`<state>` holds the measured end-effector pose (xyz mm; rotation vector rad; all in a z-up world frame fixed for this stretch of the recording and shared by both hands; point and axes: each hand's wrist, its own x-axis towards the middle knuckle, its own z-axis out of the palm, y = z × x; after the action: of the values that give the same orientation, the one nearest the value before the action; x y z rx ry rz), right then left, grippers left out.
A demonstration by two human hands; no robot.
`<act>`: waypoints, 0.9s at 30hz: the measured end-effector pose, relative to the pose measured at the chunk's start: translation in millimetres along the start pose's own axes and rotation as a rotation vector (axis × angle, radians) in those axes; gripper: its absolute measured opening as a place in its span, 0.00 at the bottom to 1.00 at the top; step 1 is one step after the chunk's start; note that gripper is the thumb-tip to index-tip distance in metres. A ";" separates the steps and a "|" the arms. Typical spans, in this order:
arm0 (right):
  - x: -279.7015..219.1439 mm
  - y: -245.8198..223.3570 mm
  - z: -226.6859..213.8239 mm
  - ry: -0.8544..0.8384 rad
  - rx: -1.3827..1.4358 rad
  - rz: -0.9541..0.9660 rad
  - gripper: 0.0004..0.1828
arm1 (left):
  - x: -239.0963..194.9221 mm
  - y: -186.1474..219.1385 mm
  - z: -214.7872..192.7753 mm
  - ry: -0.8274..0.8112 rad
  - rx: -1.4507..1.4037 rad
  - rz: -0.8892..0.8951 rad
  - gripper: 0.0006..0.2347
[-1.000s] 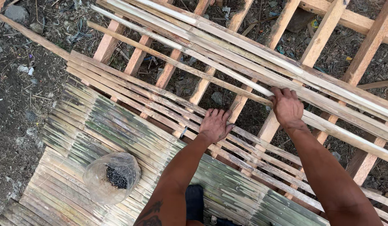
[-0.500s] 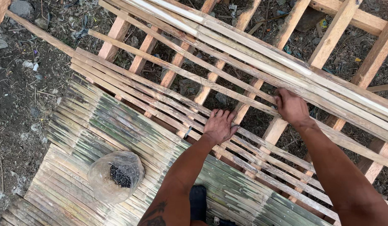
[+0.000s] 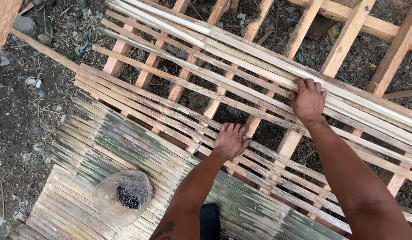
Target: The person hammers nails into bamboo slats laid over a wooden frame, then positions a bundle of thin bamboo strips across the frame and continues nailing them in place. The work proceeds methodically along the frame, securing each strip with a hammer and nails from a nearby container.
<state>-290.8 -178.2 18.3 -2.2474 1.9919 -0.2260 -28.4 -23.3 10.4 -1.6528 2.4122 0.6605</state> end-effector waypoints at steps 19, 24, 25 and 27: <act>-14.7 26.4 5.7 -0.050 -0.203 -0.258 0.17 | 1.1 -0.7 -5.1 -0.077 0.001 0.006 0.28; -36.2 7.4 -40.0 -0.151 -0.217 -0.336 0.30 | -1.6 -1.8 -2.3 -0.018 -0.008 0.011 0.28; -43.0 0.3 -50.2 -0.228 -0.243 -0.306 0.30 | -1.9 -2.9 -1.4 -0.007 -0.017 0.009 0.27; -62.9 -18.1 -65.2 -0.378 -0.297 -0.242 0.30 | -1.8 -5.6 0.9 -0.031 -0.035 0.011 0.27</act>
<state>-293.4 -113.4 84.1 -2.4722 1.6456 0.4698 -22.7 -23.1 8.7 -1.6308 2.4028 0.7282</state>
